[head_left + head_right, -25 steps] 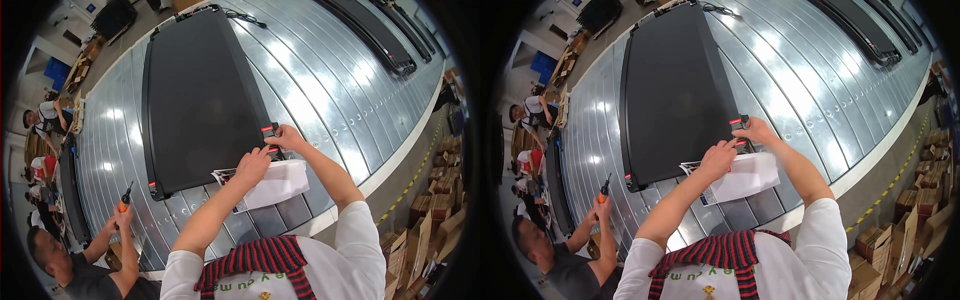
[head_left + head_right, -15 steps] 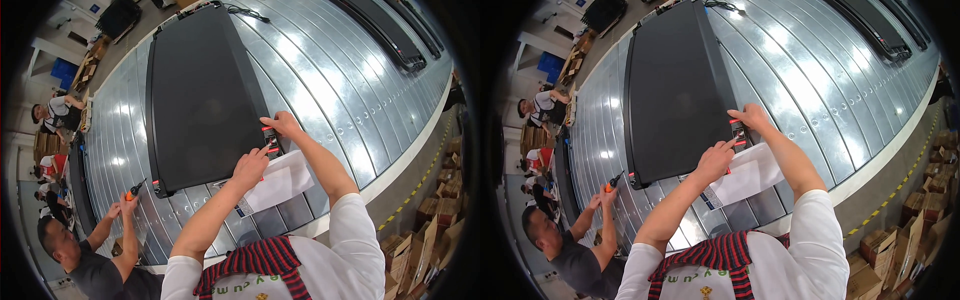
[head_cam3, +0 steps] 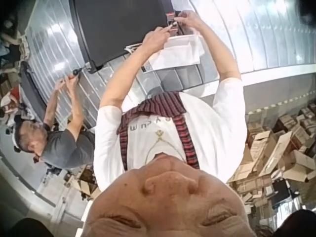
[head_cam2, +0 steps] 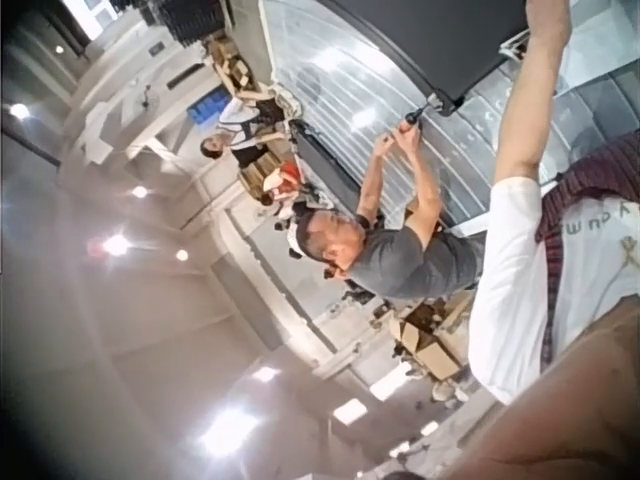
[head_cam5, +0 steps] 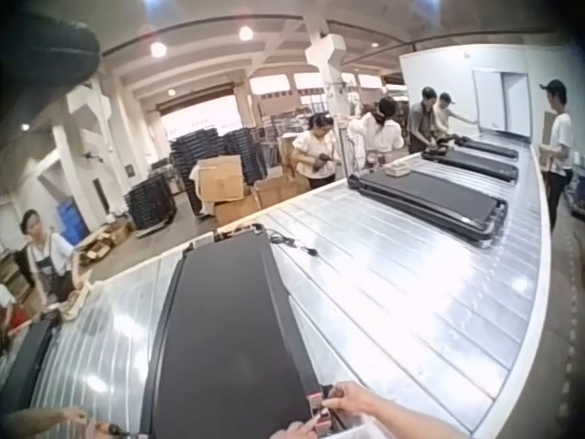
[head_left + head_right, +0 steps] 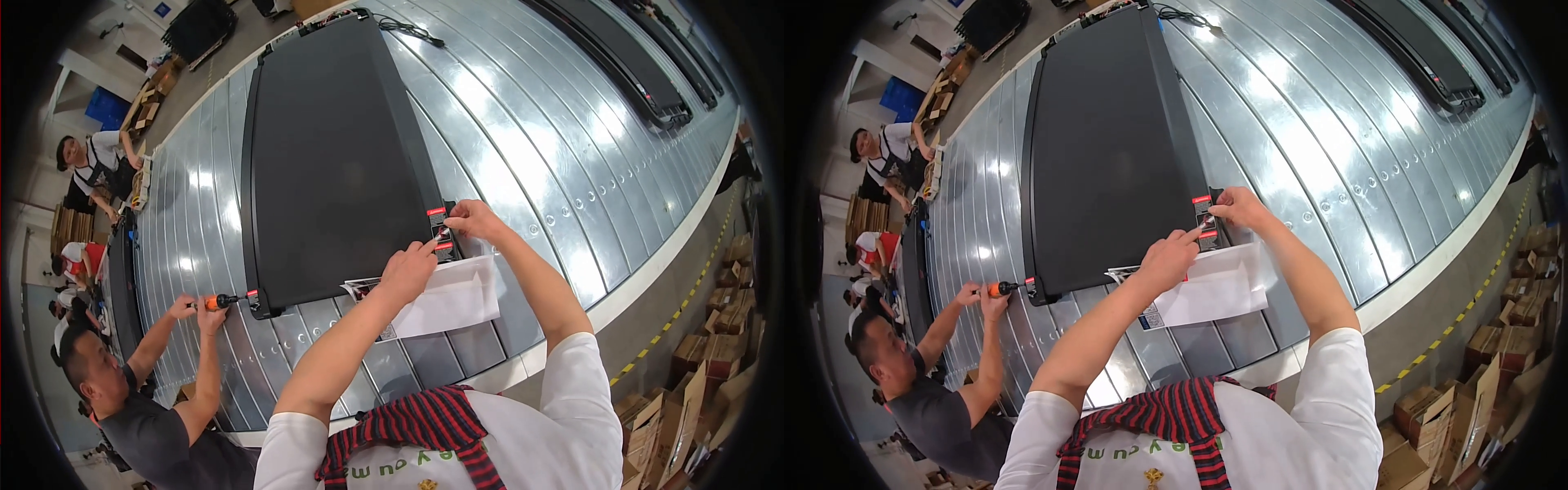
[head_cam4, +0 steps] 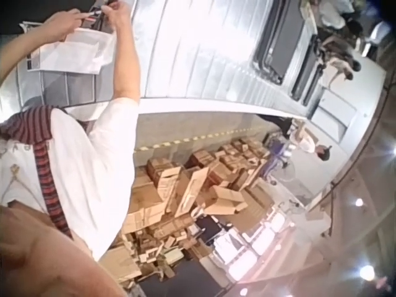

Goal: Applying product identification and warning labels onto treadmills as they move along a factory assembly line.

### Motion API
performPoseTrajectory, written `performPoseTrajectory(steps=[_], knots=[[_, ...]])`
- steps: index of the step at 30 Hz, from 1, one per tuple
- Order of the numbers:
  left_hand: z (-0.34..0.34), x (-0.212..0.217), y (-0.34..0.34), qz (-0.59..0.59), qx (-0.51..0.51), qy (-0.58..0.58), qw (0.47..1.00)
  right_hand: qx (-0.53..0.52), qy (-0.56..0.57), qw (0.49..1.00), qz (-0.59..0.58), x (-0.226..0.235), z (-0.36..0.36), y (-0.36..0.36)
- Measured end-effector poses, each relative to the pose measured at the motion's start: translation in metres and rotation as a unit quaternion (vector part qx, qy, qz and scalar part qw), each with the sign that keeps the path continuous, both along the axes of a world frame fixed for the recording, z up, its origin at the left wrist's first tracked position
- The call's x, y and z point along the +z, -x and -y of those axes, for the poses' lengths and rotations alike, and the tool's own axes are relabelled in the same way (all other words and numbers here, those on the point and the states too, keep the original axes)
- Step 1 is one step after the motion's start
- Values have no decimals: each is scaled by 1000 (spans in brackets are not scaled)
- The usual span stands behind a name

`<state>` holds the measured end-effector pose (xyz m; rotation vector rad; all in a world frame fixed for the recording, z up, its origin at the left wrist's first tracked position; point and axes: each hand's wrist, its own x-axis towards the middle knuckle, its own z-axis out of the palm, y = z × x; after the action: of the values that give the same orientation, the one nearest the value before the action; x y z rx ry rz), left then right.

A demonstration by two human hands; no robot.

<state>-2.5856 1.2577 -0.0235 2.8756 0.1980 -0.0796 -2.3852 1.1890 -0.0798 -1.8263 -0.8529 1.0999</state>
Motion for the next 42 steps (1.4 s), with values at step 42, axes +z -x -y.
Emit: performPoseTrajectory(steps=[42], knots=[[-4, -14, 1, 58, 9, -13, 998, 240, 39, 866, 437, 47, -60, 31]])
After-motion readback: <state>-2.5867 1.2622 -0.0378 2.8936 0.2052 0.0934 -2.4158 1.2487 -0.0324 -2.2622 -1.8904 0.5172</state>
